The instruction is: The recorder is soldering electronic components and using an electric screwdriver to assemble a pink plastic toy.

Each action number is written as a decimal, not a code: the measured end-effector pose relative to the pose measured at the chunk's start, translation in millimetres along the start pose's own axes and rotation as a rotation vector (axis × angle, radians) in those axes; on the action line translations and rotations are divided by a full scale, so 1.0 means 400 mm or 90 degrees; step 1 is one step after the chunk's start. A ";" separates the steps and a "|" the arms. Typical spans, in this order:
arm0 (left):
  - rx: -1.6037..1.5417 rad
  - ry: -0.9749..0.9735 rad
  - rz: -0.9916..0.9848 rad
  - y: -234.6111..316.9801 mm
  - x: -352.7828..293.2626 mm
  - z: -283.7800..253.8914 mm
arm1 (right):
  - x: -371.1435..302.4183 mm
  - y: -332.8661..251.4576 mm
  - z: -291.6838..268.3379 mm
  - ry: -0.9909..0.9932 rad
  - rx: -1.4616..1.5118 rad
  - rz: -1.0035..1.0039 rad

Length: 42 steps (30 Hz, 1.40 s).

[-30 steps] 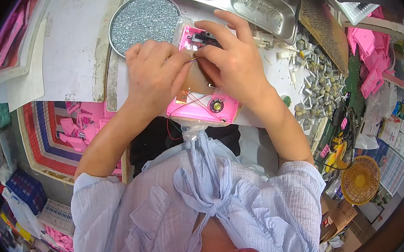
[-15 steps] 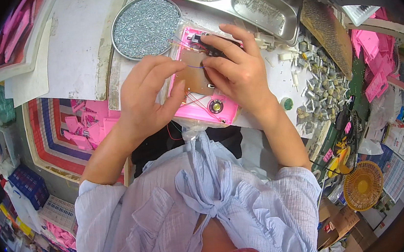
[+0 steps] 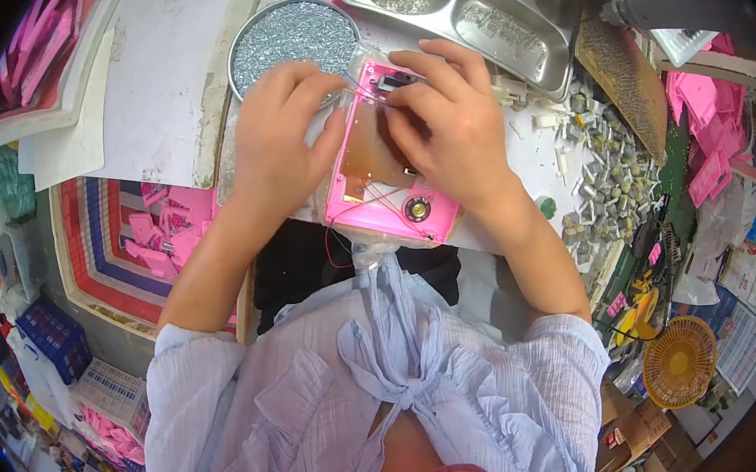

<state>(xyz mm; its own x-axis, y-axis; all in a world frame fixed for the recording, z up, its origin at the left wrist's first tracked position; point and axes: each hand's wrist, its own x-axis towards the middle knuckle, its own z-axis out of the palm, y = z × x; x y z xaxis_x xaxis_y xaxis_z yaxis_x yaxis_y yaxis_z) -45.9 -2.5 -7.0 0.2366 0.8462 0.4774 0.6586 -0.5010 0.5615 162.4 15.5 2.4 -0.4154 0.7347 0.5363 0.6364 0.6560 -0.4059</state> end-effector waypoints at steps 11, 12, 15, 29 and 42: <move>0.090 -0.063 0.164 -0.063 0.013 -0.008 | 0.013 -0.008 -0.008 -0.082 0.004 0.031; 0.080 -0.051 0.167 -0.059 0.012 -0.007 | 0.015 -0.009 -0.008 -0.091 -0.003 0.024; 0.067 -0.037 0.179 -0.063 0.008 -0.004 | 0.018 -0.008 -0.006 -0.115 -0.018 0.010; -0.041 0.006 0.000 0.005 -0.066 -0.023 | -0.076 -0.017 -0.081 -0.073 0.004 0.029; 0.022 -0.087 0.168 0.049 0.034 0.088 | -0.113 0.006 -0.048 0.057 0.046 0.093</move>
<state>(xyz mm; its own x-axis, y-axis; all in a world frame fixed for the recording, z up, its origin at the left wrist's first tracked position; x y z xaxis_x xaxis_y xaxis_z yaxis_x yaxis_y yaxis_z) -4.8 5.5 -13.4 0.4952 0.7050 0.5077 0.5844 -0.7027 0.4058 195.1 -19.4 -8.5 -0.2606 0.8067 0.5304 0.6361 0.5568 -0.5342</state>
